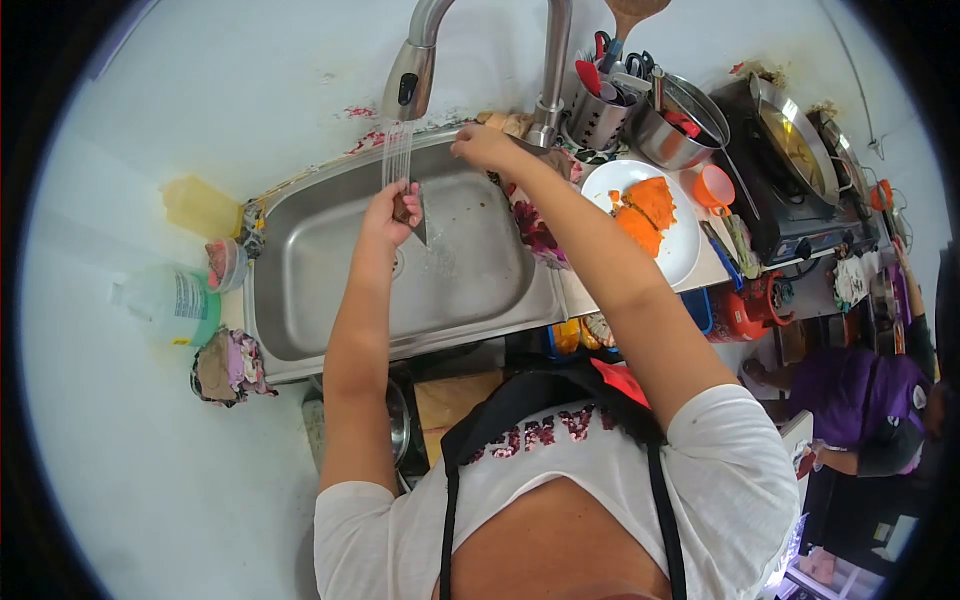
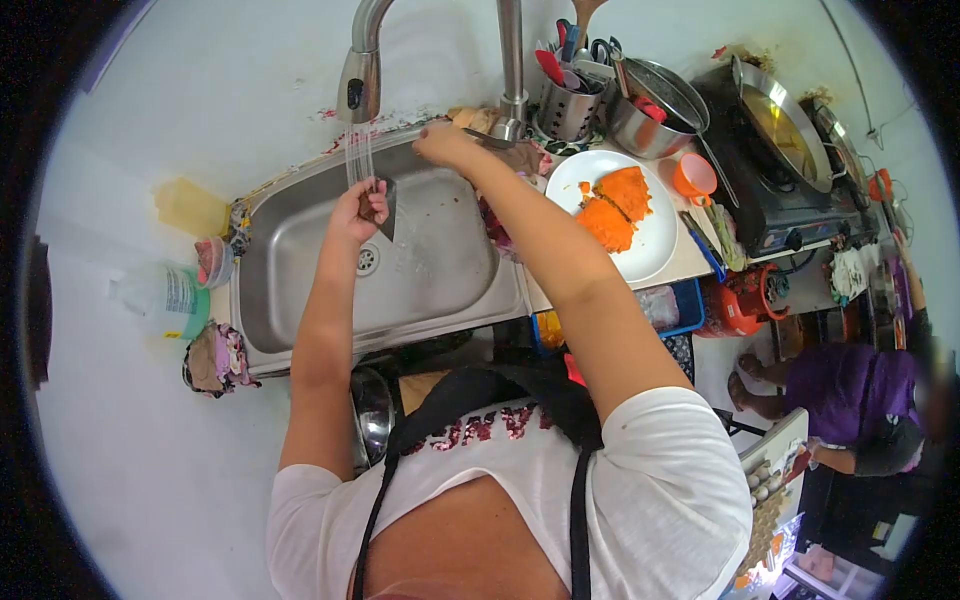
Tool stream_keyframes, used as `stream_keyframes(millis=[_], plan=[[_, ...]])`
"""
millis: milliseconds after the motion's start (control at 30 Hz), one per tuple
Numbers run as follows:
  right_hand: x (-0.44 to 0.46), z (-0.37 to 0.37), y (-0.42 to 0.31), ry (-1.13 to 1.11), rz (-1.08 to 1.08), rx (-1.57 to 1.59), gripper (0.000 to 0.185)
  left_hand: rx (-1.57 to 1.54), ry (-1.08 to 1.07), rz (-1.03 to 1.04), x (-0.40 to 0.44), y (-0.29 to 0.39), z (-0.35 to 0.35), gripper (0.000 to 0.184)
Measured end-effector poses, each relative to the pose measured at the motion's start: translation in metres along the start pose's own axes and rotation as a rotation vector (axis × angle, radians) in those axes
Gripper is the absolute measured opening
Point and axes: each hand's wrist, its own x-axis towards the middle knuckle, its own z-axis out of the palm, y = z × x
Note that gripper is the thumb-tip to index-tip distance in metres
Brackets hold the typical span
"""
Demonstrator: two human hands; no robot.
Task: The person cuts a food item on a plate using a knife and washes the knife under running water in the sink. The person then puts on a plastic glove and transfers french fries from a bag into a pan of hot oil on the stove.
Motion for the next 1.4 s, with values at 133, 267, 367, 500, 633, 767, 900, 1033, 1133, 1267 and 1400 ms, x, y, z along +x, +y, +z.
stream_keyframes(millis=[133,267,367,500,633,767,900,1033,1133,1267,1400], plan=[[0.018,-0.011,0.015,0.274,-0.057,0.063,0.038,0.161,0.016,-0.030,-0.016,0.001,-0.010,0.024],[0.022,-0.021,0.027,0.261,-0.124,0.186,0.033,0.492,0.158,0.137,-0.051,-0.007,0.017,0.023],[0.042,-0.028,0.046,0.180,-0.153,0.334,0.028,0.713,0.165,0.194,-0.066,-0.006,0.018,0.026],[0.023,-0.028,0.014,0.311,-0.007,0.513,0.027,0.831,0.149,0.200,-0.081,-0.007,0.018,0.027],[0.011,0.010,0.001,0.783,-0.647,0.116,0.022,0.747,0.194,0.345,-0.090,-0.016,0.013,0.027],[-0.014,0.070,0.005,0.146,-0.434,0.367,0.026,0.583,0.304,0.460,-0.081,-0.028,-0.003,0.027],[-0.068,0.109,-0.013,-0.337,-0.449,0.367,0.037,0.272,0.319,0.552,-0.071,-0.045,-0.010,0.026],[-0.081,0.141,-0.011,-0.097,-0.464,0.177,0.049,0.277,0.437,0.679,-0.051,-0.069,-0.014,0.025],[-0.067,0.147,0.000,-0.076,-0.374,0.068,0.046,0.258,0.445,0.727,-0.054,-0.088,0.006,0.023],[-0.051,0.141,0.020,-0.032,-0.251,0.139,0.038,0.289,0.367,0.723,-0.061,-0.097,0.002,0.021],[-0.073,0.113,-0.008,-0.014,-0.200,0.202,0.034,0.727,0.625,0.780,-0.078,-0.102,-0.002,0.025]])
